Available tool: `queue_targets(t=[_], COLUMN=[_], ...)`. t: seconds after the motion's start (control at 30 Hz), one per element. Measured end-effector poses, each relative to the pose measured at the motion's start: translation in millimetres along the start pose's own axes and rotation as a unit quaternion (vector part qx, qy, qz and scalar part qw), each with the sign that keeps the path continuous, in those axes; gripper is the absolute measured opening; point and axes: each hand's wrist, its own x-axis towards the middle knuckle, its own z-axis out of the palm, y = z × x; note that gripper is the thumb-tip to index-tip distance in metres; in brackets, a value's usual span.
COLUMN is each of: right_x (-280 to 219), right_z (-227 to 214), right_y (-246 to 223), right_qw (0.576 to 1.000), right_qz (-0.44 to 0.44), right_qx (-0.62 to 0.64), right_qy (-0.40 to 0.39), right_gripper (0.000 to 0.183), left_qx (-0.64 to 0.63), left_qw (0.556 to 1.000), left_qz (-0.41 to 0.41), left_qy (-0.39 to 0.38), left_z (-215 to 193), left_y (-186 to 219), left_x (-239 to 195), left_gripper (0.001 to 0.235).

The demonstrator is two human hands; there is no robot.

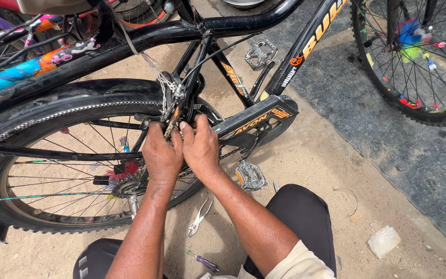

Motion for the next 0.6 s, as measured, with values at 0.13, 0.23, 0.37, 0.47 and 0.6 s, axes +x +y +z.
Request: queue_targets(t=[0.13, 0.23, 0.37, 0.47, 0.6], right_x=[0.5, 0.5, 2.2, 4.0, 3.1], right_z=[-0.7, -2.2, -0.3, 1.1, -0.6], right_y=[-2.4, -4.0, -2.4, -0.3, 0.8], right_qw=[1.0, 0.998, 0.998, 0.998, 0.993], right_qz=[0.027, 0.053, 0.058, 0.065, 0.11], right_qx=[0.009, 0.003, 0.022, 0.027, 0.032], right_qy=[-0.007, -0.016, -0.003, 0.005, -0.018], right_gripper=[0.027, 0.029, 0.028, 0.03, 0.033], left_qx=[-0.011, -0.009, 0.005, 0.033, 0.053], left_qw=[1.0, 1.0, 0.999, 0.996, 0.993], left_qz=[0.001, -0.012, 0.029, 0.053, 0.065], left_qy=[0.005, 0.013, 0.04, 0.064, 0.076], left_z=[-0.7, 2.8, 9.4, 15.7, 20.3], left_y=[-0.1, 0.2, -5.2, -9.0, -11.4], left_x=[1.5, -1.8, -7.4, -6.0, -8.0], left_gripper=[0.023, 0.025, 0.032, 0.035, 0.036])
